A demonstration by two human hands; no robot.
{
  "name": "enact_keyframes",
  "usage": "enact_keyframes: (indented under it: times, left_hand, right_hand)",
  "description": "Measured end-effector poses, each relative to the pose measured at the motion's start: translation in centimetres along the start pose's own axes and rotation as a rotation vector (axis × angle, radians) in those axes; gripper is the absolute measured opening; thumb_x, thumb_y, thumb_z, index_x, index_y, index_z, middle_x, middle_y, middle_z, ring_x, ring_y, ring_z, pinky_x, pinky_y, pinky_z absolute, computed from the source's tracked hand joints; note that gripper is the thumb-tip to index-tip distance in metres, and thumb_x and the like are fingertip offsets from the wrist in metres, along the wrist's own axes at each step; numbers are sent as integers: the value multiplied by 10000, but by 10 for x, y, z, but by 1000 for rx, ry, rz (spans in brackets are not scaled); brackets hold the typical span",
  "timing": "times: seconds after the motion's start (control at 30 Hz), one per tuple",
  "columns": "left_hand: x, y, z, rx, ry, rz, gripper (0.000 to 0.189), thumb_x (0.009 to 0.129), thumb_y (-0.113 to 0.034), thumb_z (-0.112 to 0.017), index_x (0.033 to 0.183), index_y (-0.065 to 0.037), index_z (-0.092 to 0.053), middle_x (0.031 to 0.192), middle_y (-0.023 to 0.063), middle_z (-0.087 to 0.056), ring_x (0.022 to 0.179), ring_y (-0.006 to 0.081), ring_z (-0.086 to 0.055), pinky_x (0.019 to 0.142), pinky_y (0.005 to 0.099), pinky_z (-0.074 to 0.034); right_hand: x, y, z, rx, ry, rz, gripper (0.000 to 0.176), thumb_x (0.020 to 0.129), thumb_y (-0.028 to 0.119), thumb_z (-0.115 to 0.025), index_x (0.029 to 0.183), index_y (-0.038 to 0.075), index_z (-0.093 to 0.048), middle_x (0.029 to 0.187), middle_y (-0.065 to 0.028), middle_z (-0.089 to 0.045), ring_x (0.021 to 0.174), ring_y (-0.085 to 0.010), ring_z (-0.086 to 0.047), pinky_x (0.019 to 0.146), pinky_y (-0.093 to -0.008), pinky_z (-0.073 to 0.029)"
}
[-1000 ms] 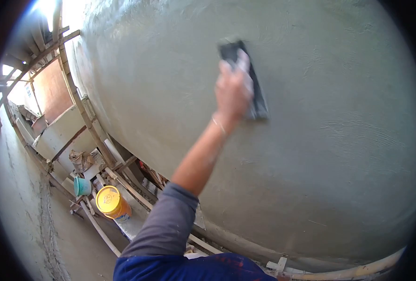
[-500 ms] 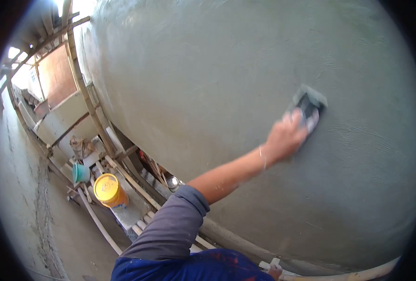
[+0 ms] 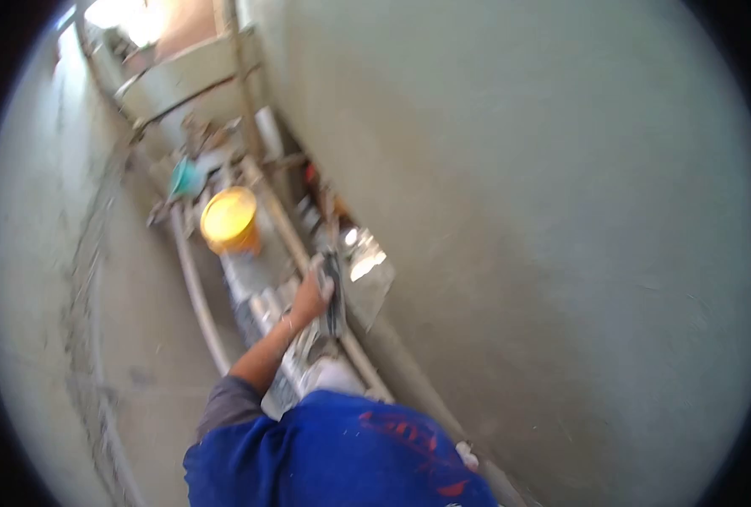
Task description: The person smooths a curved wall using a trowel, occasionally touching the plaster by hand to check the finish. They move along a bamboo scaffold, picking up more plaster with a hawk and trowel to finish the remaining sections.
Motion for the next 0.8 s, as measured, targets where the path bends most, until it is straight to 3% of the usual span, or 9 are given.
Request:
enact_keyframes:
  times: [0.03, 0.07, 0.1, 0.23, 0.27, 0.43, 0.53, 0.63, 0.8]
  left_hand:
    - [-15, 60, 19, 71, 2, 205, 637, 917, -266, -560, 1454, -94, -264, 1252, 289, -557, 1067, 482, -572, 896, 522, -465]
    - [-33, 77, 55, 161, -148, 116, 621, 919, -255, -554, 1444, -99, -262, 1225, 302, -568, 1042, 499, -576, 893, 531, -465]
    - [-52, 107, 81, 152, -126, 337, 617, 916, -248, -554, 1437, -109, -254, 1218, 309, -568, 1028, 506, -580, 891, 530, -467]
    - [-140, 197, 156, 310, -263, 604, 612, 909, -230, -557, 1423, -84, -259, 1263, 297, -549, 1071, 492, -573, 913, 536, -454]
    - [-161, 203, 169, 279, -209, 813, 618, 903, -222, -554, 1423, -70, -257, 1307, 285, -523, 1106, 485, -559, 939, 528, -446]
    - [-248, 246, 189, 316, -276, 958, 593, 900, -197, -533, 1414, -70, -266, 1331, 275, -508, 1130, 487, -546, 962, 522, -440]
    - [-270, 264, 190, 302, -293, 971, 591, 901, -193, -530, 1415, -68, -267, 1340, 281, -498, 1157, 481, -531, 973, 517, -435]
    - [-279, 277, 195, 264, -354, 987, 600, 900, -195, -535, 1420, -67, -263, 1344, 289, -492, 1164, 475, -529, 975, 514, -434]
    - [-283, 312, 215, 221, -433, 1098, 637, 899, -202, -554, 1443, -68, -249, 1357, 280, -487, 1195, 452, -521, 994, 493, -425]
  right_hand:
    - [-3, -1, 4, -41, 39, -22, 209, 857, 218, -650, 769, 28, -653, 611, -67, -588, 514, -157, -557, 468, -339, -444]
    - [-5, -1, 9, -79, 79, -45, 211, 857, 218, -652, 772, 25, -654, 611, -68, -589, 517, -158, -558, 472, -339, -447]
    - [-4, 3, 11, -107, 116, -70, 212, 857, 218, -654, 775, 23, -654, 610, -68, -589, 521, -160, -559, 476, -340, -449]
    - [14, 36, 5, -196, 225, -133, 217, 858, 217, -662, 786, 12, -655, 608, -71, -589, 535, -167, -565, 493, -341, -458]
    - [20, 49, 2, -213, 248, -139, 219, 858, 217, -664, 789, 9, -656, 607, -71, -589, 539, -168, -566, 497, -341, -460]
    - [59, 121, -29, -244, 357, -96, 228, 859, 217, -675, 803, -4, -657, 605, -74, -589, 557, -177, -573, 517, -343, -471]
    - [65, 212, -61, -230, 439, -14, 234, 859, 216, -681, 812, -11, -658, 603, -76, -589, 568, -182, -577, 529, -344, -477]
    - [50, 335, -91, -196, 530, 207, 227, 877, 244, -689, 879, 18, -664, 635, -20, -580, 548, -113, -548, 490, -275, -461]
    - [64, 440, -165, -95, 608, 300, 210, 881, 221, -684, 908, 13, -669, 666, 0, -582, 531, -81, -515, 479, -253, -435]
Point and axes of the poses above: each hand's wrist, its own x-axis towards the middle knuckle, its own z-axis out of the back of the hand, y = z × x, the point moved 8 cm from there along x, towards the middle knuckle
